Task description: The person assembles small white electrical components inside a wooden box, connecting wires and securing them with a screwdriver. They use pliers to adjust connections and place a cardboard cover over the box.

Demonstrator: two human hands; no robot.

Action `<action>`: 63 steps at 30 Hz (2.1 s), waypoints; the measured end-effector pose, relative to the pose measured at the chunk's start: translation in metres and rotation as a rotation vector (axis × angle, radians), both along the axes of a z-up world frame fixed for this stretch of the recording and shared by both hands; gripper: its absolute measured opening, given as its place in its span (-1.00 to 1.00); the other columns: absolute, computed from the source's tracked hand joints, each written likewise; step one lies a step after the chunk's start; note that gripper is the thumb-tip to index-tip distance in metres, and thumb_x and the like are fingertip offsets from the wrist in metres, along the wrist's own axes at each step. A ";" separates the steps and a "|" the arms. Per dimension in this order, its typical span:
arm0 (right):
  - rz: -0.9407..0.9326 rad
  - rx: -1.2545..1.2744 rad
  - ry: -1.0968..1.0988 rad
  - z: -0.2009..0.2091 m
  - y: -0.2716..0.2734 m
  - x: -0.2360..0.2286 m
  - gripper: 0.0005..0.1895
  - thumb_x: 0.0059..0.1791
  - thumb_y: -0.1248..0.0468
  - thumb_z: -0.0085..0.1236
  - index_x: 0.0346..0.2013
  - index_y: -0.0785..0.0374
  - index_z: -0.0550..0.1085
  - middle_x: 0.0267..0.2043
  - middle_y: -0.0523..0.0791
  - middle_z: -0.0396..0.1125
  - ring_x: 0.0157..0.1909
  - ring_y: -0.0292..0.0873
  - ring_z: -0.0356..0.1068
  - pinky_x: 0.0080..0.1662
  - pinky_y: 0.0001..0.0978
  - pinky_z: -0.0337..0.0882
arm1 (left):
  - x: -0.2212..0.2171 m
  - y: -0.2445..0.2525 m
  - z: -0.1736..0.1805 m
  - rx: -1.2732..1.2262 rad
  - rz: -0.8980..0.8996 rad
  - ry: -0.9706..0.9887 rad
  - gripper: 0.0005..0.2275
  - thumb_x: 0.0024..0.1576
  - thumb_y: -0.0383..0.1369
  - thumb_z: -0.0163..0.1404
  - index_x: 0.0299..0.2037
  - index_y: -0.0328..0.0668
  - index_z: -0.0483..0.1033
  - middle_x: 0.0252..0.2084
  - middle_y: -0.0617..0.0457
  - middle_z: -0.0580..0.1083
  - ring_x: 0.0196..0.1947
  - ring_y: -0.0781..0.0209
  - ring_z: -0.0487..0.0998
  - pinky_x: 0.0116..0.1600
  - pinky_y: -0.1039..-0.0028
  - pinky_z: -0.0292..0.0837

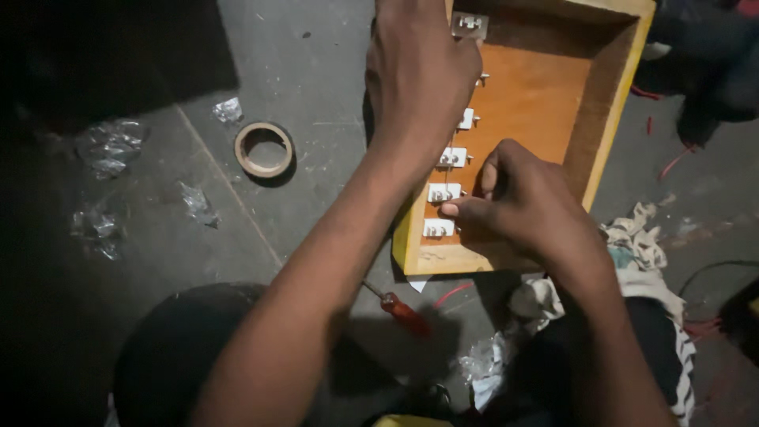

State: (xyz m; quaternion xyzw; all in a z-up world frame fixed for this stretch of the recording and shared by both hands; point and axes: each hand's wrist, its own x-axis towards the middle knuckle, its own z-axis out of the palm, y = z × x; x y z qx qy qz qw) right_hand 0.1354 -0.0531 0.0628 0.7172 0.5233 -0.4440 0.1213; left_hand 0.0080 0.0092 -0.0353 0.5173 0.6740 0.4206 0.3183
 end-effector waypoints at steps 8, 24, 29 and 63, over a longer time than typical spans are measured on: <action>0.248 0.061 -0.070 -0.003 0.005 0.001 -0.37 -0.28 -0.10 0.48 -0.33 0.32 0.37 -0.48 0.03 0.41 -0.41 0.01 0.46 -0.33 -0.11 0.39 | 0.004 0.002 -0.001 0.038 0.055 -0.007 -0.57 -0.03 -0.45 0.25 0.03 -0.24 0.38 0.02 -0.20 0.43 0.08 -0.33 0.48 0.09 -0.01 0.41; -0.078 0.545 0.120 -0.001 -0.059 -0.026 -0.90 -0.10 0.30 0.23 -0.38 0.28 0.53 -0.45 -0.04 0.36 -0.37 -0.02 0.37 -0.26 -0.17 0.35 | -0.002 0.005 0.039 0.159 -0.147 0.329 -0.45 0.02 -0.44 0.30 0.21 -0.08 0.31 0.17 -0.19 0.29 0.17 -0.21 0.41 0.16 0.03 0.34; -0.063 0.607 0.100 -0.014 -0.058 -0.028 -0.85 -0.17 0.30 0.26 -0.50 0.29 0.44 -0.52 -0.05 0.30 -0.37 0.00 0.32 -0.27 -0.12 0.30 | 0.000 0.012 0.034 0.157 -0.167 0.282 -0.51 0.08 -0.47 0.28 0.17 -0.16 0.32 0.17 -0.11 0.30 0.20 -0.12 0.42 0.20 0.10 0.39; -0.373 -0.019 0.282 -0.010 -0.036 -0.002 -0.83 -0.10 0.26 0.26 -0.30 0.30 0.63 -0.48 -0.19 0.48 -0.45 -0.38 0.38 -0.39 -0.50 0.41 | 0.011 0.011 0.050 0.197 0.073 0.087 -0.94 0.06 -0.54 0.07 -0.31 -0.39 0.50 -0.23 -0.25 0.45 -0.10 -0.32 0.45 0.06 -0.01 0.37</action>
